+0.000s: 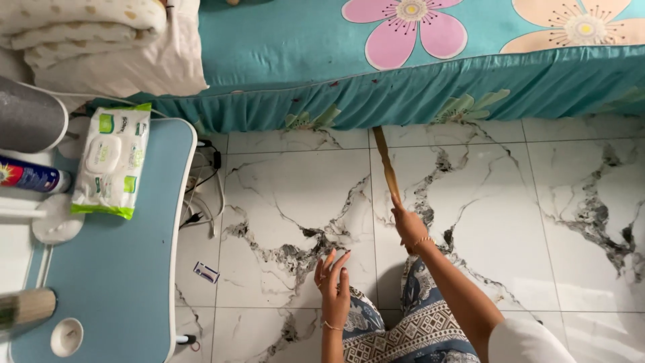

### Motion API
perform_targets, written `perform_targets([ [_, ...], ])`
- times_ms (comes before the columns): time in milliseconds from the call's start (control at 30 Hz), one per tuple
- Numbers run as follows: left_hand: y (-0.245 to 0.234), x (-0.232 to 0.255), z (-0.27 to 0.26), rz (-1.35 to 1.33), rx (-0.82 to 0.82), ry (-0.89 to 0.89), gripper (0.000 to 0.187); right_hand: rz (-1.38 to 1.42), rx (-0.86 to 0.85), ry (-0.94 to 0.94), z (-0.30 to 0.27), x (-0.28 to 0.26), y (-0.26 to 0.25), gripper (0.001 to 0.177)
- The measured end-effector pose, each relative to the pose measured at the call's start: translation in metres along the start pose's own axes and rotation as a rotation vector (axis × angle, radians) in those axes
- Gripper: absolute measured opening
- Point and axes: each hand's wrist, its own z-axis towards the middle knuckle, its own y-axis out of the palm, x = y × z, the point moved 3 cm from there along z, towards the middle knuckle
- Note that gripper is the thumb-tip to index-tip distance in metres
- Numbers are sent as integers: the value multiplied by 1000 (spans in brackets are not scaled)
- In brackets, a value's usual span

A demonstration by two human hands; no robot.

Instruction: Spraying insecticide and using a thin stick to sweep or reach under a bed in a bedroom.

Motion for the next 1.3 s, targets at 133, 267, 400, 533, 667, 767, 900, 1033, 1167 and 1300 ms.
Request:
perform_targets([
  [133, 5, -1, 1, 3, -25, -21, 36, -57, 2, -95, 68, 30, 46, 61],
  [267, 2, 5, -4, 51, -5, 41, 35, 325, -184, 88, 58, -12, 32, 64],
  [400, 2, 2, -23, 65, -12, 17, 34, 66, -2, 67, 48, 0, 48, 70],
  [533, 9, 11, -27, 51, -57, 28, 34, 118, 32, 79, 23, 9, 17, 61],
  [667, 26, 12, -14, 39, -97, 76, 35, -20, 58, -47, -6, 42, -8, 66],
  [767, 23, 28, -17, 43, -107, 70, 36, 154, -125, 122, -86, 52, -61, 88],
  [900, 26, 38, -30, 45, -143, 109, 36, 39, -66, 178, -126, 138, -50, 89],
  [1033, 35, 47, -44, 41, -185, 197, 36, -35, 0, 225, -170, 177, -49, 89],
  [1167, 49, 87, -57, 7, -239, 343, 35, 93, 37, 396, -232, 174, -80, 86],
  [1300, 63, 128, -79, -42, -269, 446, 34, 176, 81, 477, -287, 202, -100, 81],
])
